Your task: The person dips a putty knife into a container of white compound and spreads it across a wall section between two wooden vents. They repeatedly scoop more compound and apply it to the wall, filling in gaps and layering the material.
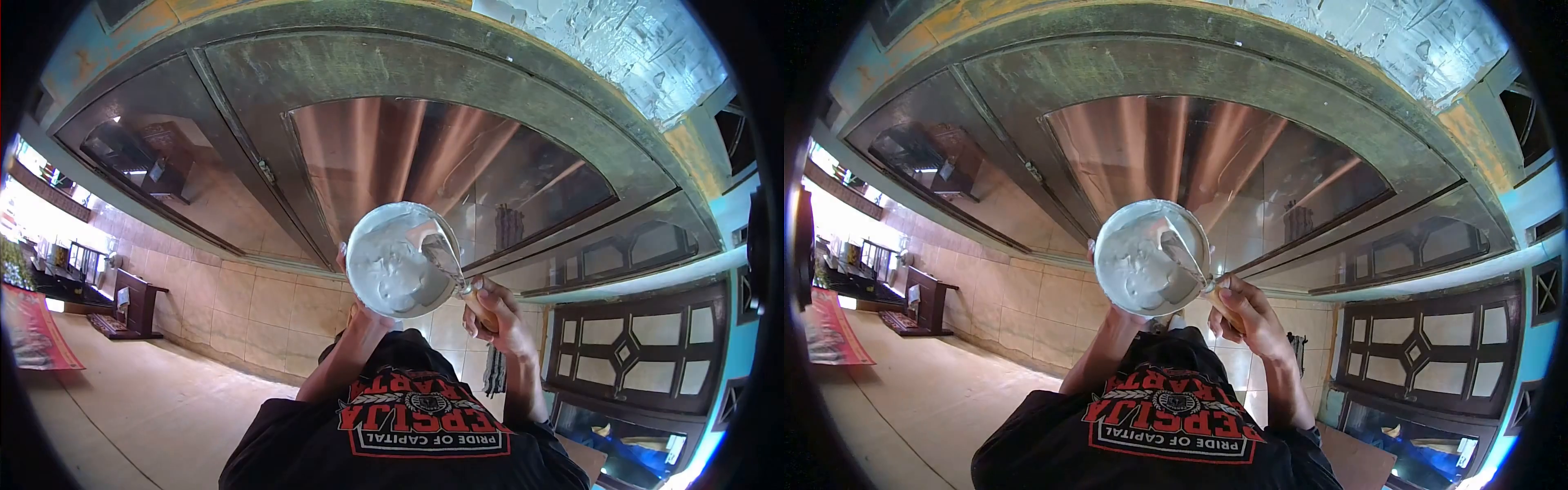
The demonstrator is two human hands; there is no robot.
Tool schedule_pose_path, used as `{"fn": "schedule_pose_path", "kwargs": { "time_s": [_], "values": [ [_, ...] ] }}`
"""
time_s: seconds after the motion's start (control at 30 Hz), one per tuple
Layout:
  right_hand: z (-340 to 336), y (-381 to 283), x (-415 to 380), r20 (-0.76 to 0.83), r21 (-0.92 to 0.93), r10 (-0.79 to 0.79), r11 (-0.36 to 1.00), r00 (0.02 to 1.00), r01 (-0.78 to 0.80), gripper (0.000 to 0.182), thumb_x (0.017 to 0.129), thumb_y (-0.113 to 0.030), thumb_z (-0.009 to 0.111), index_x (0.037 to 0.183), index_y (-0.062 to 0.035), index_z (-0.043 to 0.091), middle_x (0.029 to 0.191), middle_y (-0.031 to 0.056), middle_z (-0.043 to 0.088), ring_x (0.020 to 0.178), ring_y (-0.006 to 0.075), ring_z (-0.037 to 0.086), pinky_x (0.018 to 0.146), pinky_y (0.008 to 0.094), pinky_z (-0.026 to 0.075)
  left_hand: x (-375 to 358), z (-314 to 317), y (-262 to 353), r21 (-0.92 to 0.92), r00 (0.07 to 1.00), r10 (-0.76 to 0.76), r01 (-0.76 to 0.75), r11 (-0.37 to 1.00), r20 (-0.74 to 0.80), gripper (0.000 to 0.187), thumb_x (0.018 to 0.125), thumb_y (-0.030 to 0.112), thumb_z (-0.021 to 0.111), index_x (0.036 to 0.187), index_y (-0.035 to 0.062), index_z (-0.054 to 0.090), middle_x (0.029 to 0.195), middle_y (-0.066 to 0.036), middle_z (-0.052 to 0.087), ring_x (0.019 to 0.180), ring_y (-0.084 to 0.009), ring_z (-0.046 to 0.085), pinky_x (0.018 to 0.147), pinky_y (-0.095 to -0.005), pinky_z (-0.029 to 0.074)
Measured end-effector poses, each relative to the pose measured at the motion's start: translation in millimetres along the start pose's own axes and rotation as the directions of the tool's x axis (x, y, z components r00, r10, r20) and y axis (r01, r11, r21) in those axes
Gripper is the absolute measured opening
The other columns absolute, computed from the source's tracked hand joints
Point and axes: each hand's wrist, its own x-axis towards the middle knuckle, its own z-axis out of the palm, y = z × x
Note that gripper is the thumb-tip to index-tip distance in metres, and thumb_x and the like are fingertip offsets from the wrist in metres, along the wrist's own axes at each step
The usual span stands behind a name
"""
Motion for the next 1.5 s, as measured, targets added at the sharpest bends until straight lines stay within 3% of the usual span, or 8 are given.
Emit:
{"fn": "schedule_pose_path", "kwargs": {
  "time_s": [0.37, 0.53, 0.7, 0.83, 0.93, 1.03, 1.17, 1.5],
  "values": [
    [13.2, -9.4, -5.4, 0.033, -0.009, -0.141, 0.99, 0.989, 0.141, 0.025, 0.101, -0.021, 0.055, 0.116, -0.0017, 0.051, 0.076, 0.0084, 0.061, 0.054, 0.0064, 0.049, 0.048, 0.0198, 0.037, 0.1, 1.0, -0.4, -0.01, 0.999, -0.013, 0.013, 1.0, 0.029, 0.077, 0.087, 0.074, 0.041, 0.134, 0.0145, 0.054, 0.132, -0.008, 0.056, 0.119, -0.0292, 0.054, 0.097, -0.0471, 0.047],
    [26.1, -9.3, -17.9, -0.22, -0.495, -0.416, 0.827, 0.882, 0.267, 0.032, 0.09, -0.012, 0.071, 0.115, -0.0016, 0.053, 0.101, 0.0099, 0.064, 0.087, 0.012, 0.062, 0.077, 0.0271, 0.049, 5.7, -0.1, 1.4, -0.064, 0.991, -0.052, 0.06, 0.996, 0.123, 0.077, 0.087, 0.073, 0.041, 0.136, 0.0149, 0.053, 0.135, -0.008, 0.056, 0.122, -0.0304, 0.053, 0.1, -0.0488, 0.045],
    [28.2, 7.0, 2.9, -0.124, -0.861, -0.603, 0.461, 0.788, 0.217, 0.031, 0.09, -0.012, 0.07, 0.111, 0.001, 0.051, 0.068, 0.008, 0.063, 0.055, 0.0094, 0.059, 0.052, 0.0237, 0.048, 3.5, 4.0, -1.4, 0.042, 0.999, -0.021, 0.02, 0.999, 0.037, 0.076, 0.088, 0.072, 0.04, 0.137, 0.0147, 0.052, 0.136, -0.009, 0.055, 0.122, -0.0299, 0.053, 0.1, -0.0486, 0.045],
    [29.5, 4.8, -11.0, -0.199, -0.735, -0.614, 0.609, 0.763, 0.298, 0.032, 0.089, -0.008, 0.071, 0.112, 0.0017, 0.05, 0.075, 0.0097, 0.064, 0.058, 0.0071, 0.057, 0.052, 0.0218, 0.046, 1.5, -0.1, 3.2, -0.021, 0.994, -0.034, 0.036, 0.999, 0.103, 0.078, 0.088, 0.073, 0.039, 0.137, 0.0135, 0.052, 0.136, -0.009, 0.055, 0.122, -0.0298, 0.053, 0.1, -0.0483, 0.045],
    [29.8, -2.0, -11.3, -0.016, -0.86, -0.765, 0.339, 0.644, 0.381, 0.035, 0.088, -0.009, 0.072, 0.114, 0.0011, 0.05, 0.089, 0.017, 0.067, 0.063, 0.014, 0.065, 0.053, 0.0262, 0.05, 5.4, 3.2, 2.9, 0.006, 0.992, -0.057, 0.057, 0.998, 0.108, 0.08, 0.087, 0.073, 0.04, 0.137, 0.0123, 0.052, 0.135, -0.01, 0.056, 0.122, -0.0302, 0.053, 0.1, -0.0483, 0.045],
    [24.9, 20.9, -1.7, -0.095, -0.892, -0.588, 0.409, 0.803, 0.194, 0.043, 0.085, -0.004, 0.072, 0.119, -0.0006, 0.046, 0.092, 0.0222, 0.067, 0.073, 0.0304, 0.071, 0.058, 0.0385, 0.057, 10.0, 2.5, -0.3, -0.111, 0.994, -0.041, 0.052, 0.992, 0.099, 0.082, 0.086, 0.075, 0.039, 0.137, 0.0113, 0.052, 0.135, -0.01, 0.056, 0.121, -0.0306, 0.053, 0.1, -0.0488, 0.045],
    [28.2, 13.4, -6.3, -0.052, -0.899, -0.789, 0.304, 0.613, 0.314, 0.037, 0.087, 0.0, 0.068, 0.117, 0.0013, 0.046, 0.083, 0.0158, 0.064, 0.07, 0.0224, 0.067, 0.057, 0.0305, 0.055, 9.4, 7.4, 3.1, -0.066, 0.995, -0.031, 0.038, 0.997, 0.092, 0.081, 0.087, 0.074, 0.04, 0.136, 0.0113, 0.052, 0.134, -0.01, 0.056, 0.121, -0.0306, 0.054, 0.1, -0.0488, 0.045],
    [19.2, 14.0, -6.4, -0.131, -0.874, -0.717, 0.41, 0.684, 0.263, 0.043, 0.085, 0.001, 0.071, 0.12, 0.0006, 0.045, 0.091, 0.0205, 0.066, 0.077, 0.0308, 0.071, 0.06, 0.0339, 0.057, 11.3, -2.1, 1.7, -0.012, 0.999, -0.046, 0.046, 0.999, 0.02, 0.078, 0.088, 0.072, 0.04, 0.136, 0.0118, 0.052, 0.135, -0.01, 0.056, 0.12, -0.0302, 0.054, 0.101, -0.0493, 0.045]
  ]
}}
